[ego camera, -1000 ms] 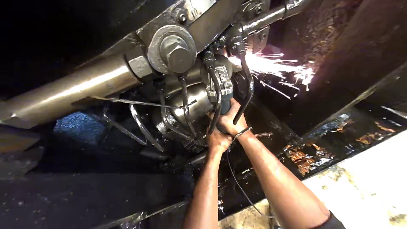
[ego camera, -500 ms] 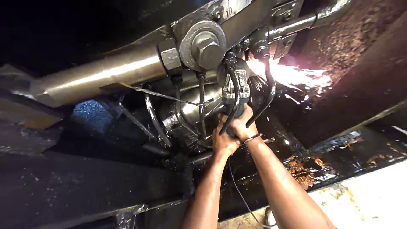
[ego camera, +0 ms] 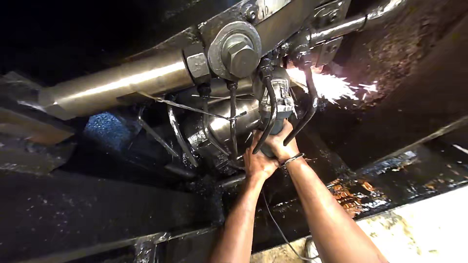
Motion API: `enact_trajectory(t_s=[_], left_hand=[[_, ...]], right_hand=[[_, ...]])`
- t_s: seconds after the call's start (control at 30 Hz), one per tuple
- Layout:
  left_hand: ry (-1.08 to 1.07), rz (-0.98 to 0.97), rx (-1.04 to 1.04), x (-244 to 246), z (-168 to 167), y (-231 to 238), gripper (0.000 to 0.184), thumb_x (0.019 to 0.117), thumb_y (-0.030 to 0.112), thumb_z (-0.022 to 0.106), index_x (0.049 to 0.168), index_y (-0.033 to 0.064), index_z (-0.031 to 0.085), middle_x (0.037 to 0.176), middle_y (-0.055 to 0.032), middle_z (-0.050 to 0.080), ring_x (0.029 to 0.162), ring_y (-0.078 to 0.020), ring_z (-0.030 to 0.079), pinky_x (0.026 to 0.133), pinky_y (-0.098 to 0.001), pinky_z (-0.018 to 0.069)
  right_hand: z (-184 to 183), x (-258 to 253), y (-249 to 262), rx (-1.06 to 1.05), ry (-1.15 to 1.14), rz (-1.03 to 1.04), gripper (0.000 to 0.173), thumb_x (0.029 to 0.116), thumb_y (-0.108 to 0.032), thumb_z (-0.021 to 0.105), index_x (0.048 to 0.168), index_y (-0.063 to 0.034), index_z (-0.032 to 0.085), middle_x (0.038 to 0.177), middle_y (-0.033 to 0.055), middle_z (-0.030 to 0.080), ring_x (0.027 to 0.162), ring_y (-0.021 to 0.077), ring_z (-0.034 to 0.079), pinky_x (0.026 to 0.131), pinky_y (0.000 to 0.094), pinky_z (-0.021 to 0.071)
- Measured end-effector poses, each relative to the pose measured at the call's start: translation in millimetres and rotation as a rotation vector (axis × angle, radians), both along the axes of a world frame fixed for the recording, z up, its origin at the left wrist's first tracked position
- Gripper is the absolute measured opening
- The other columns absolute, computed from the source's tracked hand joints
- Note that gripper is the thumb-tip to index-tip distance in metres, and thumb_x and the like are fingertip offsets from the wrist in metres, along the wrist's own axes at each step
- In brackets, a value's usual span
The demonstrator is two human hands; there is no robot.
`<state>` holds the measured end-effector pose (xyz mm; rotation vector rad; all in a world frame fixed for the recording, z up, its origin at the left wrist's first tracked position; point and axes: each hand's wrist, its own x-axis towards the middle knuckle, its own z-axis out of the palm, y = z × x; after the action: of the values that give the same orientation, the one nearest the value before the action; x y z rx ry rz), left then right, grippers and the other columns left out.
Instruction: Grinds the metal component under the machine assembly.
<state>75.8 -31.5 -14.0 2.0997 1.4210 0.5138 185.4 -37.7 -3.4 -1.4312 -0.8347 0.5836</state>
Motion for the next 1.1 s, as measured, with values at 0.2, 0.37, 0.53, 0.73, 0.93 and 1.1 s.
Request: enact_trajectory(t_s=[0.2, 0.37, 0.53, 0.73, 0.93, 1.1], left_hand=[[0.059, 0.035, 0.002, 1.5, 4.1, -4.2, 0.082, 0.0626, 0.039, 0.092, 0.133, 0.0162, 0.057, 0.100, -0.0113, 0.072, 0.093, -0.0304, 0.070, 0.080, -0.0569, 0.0570], [0.065, 0.058, 0.053, 2.1, 5.8, -6.3, 0.083, 0.0605, 0.043, 0.092, 0.132, 0.0185, 0.057, 0.095, -0.0093, 0.073, 0.088, -0.0286, 0.071, 0.076, -0.0561, 0.0575], [0.087, 0.060, 0.088, 2.5, 4.3, -7.9, 0.084, 0.0598, 0.047, 0.092, 0.132, 0.0196, 0.058, 0.091, -0.0074, 0.073, 0.084, -0.0272, 0.072, 0.073, -0.0549, 0.0582], [0.091, 0.070, 0.131, 3.0, 2.0, -8.6, 0.082, 0.0591, 0.049, 0.092, 0.129, 0.0192, 0.059, 0.089, -0.0069, 0.073, 0.082, -0.0269, 0.072, 0.072, -0.0546, 0.0582], [0.136, 0.088, 0.081, 1.3, 7.7, -11.3, 0.091, 0.0605, 0.045, 0.091, 0.138, 0.0189, 0.052, 0.090, -0.0110, 0.072, 0.082, -0.0309, 0.071, 0.070, -0.0563, 0.0573], [0.160, 0.096, 0.134, 3.3, 12.6, -10.9, 0.090, 0.0598, 0.046, 0.089, 0.138, 0.0185, 0.054, 0.089, -0.0087, 0.073, 0.080, -0.0291, 0.072, 0.068, -0.0553, 0.0574]], right_hand=[[0.4, -0.4, -1.7, 0.061, 0.063, 0.046, 0.056, 0.0649, -0.037, 0.090, 0.111, -0.0137, 0.068, 0.092, -0.0009, 0.075, 0.085, 0.0099, 0.073, 0.078, 0.0353, 0.0635], [0.6, -0.5, -1.6, 0.109, 0.128, 0.084, 0.053, 0.0655, -0.029, 0.090, 0.110, -0.0122, 0.068, 0.092, 0.0004, 0.075, 0.084, 0.0118, 0.074, 0.076, 0.0349, 0.0644], [-4.0, 1.1, -2.0, 0.128, 0.143, 0.098, 0.054, 0.0675, -0.032, 0.090, 0.113, -0.0126, 0.068, 0.094, 0.0010, 0.076, 0.086, 0.0129, 0.075, 0.078, 0.0364, 0.0651], [-4.1, 1.2, -2.3, 0.142, 0.194, 0.129, 0.053, 0.0683, -0.028, 0.090, 0.114, -0.0116, 0.068, 0.095, 0.0035, 0.076, 0.086, 0.0159, 0.075, 0.076, 0.0381, 0.0656], [-4.8, -0.1, -1.0, 0.127, 0.176, 0.138, 0.055, 0.0667, -0.030, 0.090, 0.114, -0.0114, 0.068, 0.095, 0.0034, 0.076, 0.085, 0.0151, 0.075, 0.076, 0.0381, 0.0654], [-2.6, 0.6, -0.7, 0.140, 0.185, 0.129, 0.055, 0.0669, -0.028, 0.090, 0.113, -0.0105, 0.067, 0.095, 0.0038, 0.076, 0.085, 0.0153, 0.075, 0.076, 0.0377, 0.0653]])
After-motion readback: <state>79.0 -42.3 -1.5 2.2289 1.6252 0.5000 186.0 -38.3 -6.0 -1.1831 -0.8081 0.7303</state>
